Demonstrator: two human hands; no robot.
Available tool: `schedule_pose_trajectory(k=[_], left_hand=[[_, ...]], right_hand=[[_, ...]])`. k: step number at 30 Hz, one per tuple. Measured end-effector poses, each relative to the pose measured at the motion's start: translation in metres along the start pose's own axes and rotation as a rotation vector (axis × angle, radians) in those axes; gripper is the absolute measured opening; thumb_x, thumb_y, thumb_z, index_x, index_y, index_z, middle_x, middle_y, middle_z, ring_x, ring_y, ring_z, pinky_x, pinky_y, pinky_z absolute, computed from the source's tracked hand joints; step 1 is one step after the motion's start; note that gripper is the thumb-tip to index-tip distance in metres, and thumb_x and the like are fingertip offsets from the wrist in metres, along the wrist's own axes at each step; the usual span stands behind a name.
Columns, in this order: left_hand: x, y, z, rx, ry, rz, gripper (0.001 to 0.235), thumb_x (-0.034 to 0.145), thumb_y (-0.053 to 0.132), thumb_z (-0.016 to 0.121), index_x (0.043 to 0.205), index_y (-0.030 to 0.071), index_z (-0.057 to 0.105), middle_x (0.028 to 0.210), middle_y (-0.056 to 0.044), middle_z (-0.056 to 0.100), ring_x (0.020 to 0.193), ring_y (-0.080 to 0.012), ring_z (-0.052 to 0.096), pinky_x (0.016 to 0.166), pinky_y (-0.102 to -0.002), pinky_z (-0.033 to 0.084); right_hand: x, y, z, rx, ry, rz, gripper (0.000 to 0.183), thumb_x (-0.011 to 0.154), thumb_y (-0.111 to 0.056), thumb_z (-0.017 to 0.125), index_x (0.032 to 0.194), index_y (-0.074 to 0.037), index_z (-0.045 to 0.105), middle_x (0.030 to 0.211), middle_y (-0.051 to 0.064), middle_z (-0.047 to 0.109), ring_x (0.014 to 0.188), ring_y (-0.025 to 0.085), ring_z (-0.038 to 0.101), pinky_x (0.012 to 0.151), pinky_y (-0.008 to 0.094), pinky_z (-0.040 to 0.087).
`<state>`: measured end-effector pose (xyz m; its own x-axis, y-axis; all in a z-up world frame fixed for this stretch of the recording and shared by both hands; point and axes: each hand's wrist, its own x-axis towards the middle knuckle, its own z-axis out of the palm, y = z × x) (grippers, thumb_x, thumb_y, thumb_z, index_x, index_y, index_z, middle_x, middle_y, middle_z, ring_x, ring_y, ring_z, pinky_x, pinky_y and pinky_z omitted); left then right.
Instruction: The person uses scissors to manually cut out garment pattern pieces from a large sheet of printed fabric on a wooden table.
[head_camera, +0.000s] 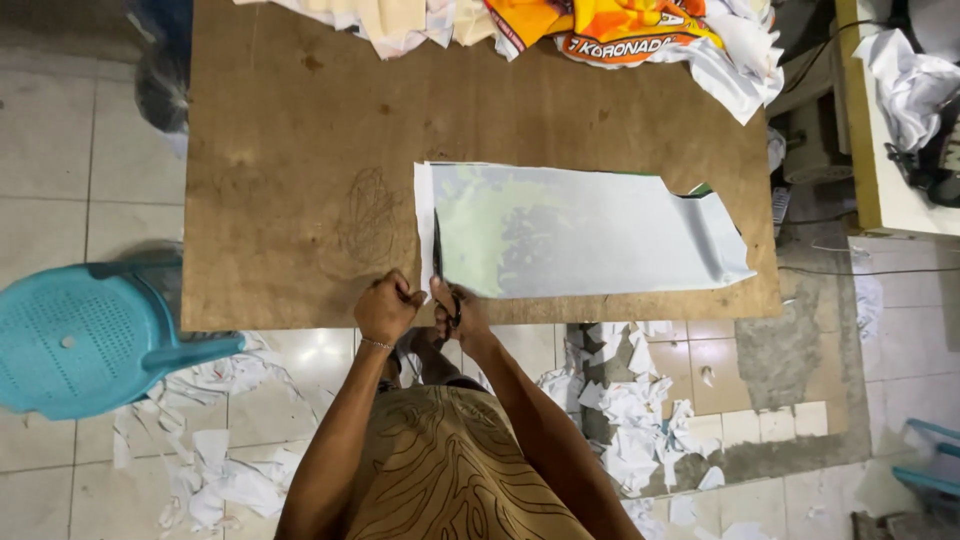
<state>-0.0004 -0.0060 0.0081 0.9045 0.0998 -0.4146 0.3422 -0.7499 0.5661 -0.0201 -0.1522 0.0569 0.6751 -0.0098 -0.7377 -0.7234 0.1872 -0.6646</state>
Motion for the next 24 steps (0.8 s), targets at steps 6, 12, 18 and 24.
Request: schedule_pose_trajectory(k=[6, 12, 18, 24], left_hand=[[-0.021, 0.035, -0.027, 0.143, -0.100, 0.093, 0.033, 0.097, 0.037, 0.061, 0.122, 0.020, 0.049, 0.101, -0.020, 0.078, 0.106, -0.0388, 0.074, 0.095, -0.053, 0.057], [-0.023, 0.044, -0.040, 0.215, -0.167, 0.132, 0.046, 0.098, 0.035, 0.057, 0.135, 0.018, 0.037, 0.105, -0.021, 0.077, 0.105, -0.0402, 0.075, 0.094, -0.057, 0.056], [-0.010, 0.023, -0.014, 0.198, -0.123, 0.255, 0.045, 0.098, 0.032, 0.059, 0.142, 0.037, 0.051, 0.122, -0.008, 0.072, 0.112, -0.0331, 0.071, 0.094, -0.053, 0.058], [-0.006, 0.020, -0.006, 0.231, -0.110, 0.237, 0.041, 0.097, 0.036, 0.059, 0.138, 0.040, 0.059, 0.123, -0.006, 0.071, 0.111, -0.0312, 0.072, 0.093, -0.052, 0.060]], right_hand=[[0.001, -0.026, -0.006, -0.027, -0.051, 0.050, 0.071, 0.086, -0.072, 0.076, 0.103, -0.006, 0.059, 0.068, 0.003, 0.053, 0.056, 0.016, 0.057, 0.050, 0.028, 0.053], [0.023, -0.041, -0.002, -0.042, -0.053, 0.019, 0.076, 0.085, -0.074, 0.076, 0.106, -0.003, 0.058, 0.070, 0.002, 0.050, 0.056, 0.015, 0.054, 0.050, 0.028, 0.051], [0.024, -0.064, -0.004, -0.017, -0.103, 0.081, 0.079, 0.080, -0.077, 0.074, 0.107, -0.005, 0.055, 0.072, 0.001, 0.049, 0.058, 0.015, 0.054, 0.052, 0.026, 0.050], [0.046, -0.067, -0.004, -0.047, -0.054, 0.010, 0.066, 0.083, -0.064, 0.083, 0.102, -0.006, 0.059, 0.067, 0.000, 0.050, 0.053, 0.013, 0.055, 0.049, 0.026, 0.051]])
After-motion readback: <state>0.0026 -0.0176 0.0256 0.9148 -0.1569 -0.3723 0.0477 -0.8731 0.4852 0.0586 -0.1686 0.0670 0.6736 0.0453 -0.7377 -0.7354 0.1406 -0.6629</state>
